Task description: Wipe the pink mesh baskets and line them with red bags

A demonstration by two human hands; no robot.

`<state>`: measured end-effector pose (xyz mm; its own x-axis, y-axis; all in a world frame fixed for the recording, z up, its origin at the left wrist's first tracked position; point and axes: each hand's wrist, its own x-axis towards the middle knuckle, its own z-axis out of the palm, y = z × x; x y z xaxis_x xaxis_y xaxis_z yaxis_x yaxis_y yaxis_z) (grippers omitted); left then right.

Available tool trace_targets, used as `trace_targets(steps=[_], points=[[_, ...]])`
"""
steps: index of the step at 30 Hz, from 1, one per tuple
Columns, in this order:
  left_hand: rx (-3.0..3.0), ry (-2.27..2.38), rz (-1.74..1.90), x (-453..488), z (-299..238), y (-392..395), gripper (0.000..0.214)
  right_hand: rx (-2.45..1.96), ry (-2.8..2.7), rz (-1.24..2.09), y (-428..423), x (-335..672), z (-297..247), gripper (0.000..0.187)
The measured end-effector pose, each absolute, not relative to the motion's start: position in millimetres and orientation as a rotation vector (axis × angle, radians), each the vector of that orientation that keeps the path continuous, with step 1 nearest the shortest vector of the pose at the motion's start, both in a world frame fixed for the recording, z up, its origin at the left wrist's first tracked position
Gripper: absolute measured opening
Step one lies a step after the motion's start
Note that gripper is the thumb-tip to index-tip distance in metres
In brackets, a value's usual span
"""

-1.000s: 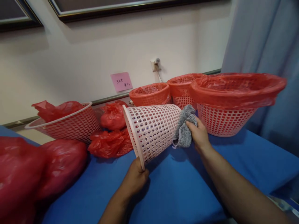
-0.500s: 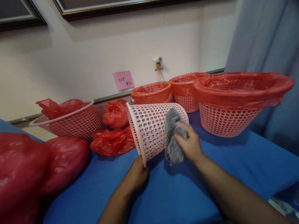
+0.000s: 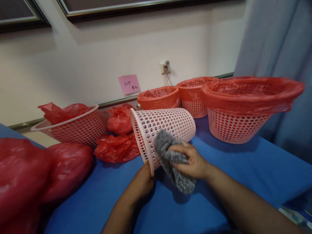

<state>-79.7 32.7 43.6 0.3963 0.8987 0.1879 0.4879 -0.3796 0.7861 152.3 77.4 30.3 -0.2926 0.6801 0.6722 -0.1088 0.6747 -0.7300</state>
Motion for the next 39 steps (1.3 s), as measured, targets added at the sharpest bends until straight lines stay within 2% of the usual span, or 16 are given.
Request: trace_targets(steps=[3,6,8,13,17,19,22,24,26,29,32,39], points=[[1.783,1.183,0.933,-84,49,24,0.029,-0.321,-1.972,0.827,68,150,32,0.052],[1.546,1.219,1.242,-87,56,18,0.043,-0.321,-2.137,0.846,68,151,31,0.055],[1.496,1.247,1.309,-89,57,16,0.047,-0.334,-2.102,0.812,70,152,30,0.052],[1.569,1.270,1.188,-90,53,13,0.048,-0.817,-1.309,0.523,97,170,27,0.040],[1.803,1.204,1.072,-87,51,11,0.054,-1.069,-0.816,0.716,138,200,23,0.051],[1.957,1.127,1.000,-83,53,13,0.064,-1.095,-0.779,0.793,146,205,22,0.052],[2.150,1.074,0.906,-77,53,18,0.083,-1.074,-0.984,0.612,130,191,24,0.044],[2.211,1.090,0.859,-74,50,21,0.086,-0.915,-1.249,0.497,105,173,27,0.041],[2.194,1.099,0.821,-71,46,23,0.078,-0.629,-1.543,0.499,81,157,29,0.046],[2.082,1.112,0.803,-68,42,23,0.053,-0.301,-1.828,0.588,59,146,33,0.056],[1.926,1.112,0.888,-68,42,20,0.036,-0.285,-1.924,0.641,57,147,36,0.057],[1.805,1.145,1.127,-78,38,20,0.030,-0.423,-1.869,0.606,61,143,30,0.053]])
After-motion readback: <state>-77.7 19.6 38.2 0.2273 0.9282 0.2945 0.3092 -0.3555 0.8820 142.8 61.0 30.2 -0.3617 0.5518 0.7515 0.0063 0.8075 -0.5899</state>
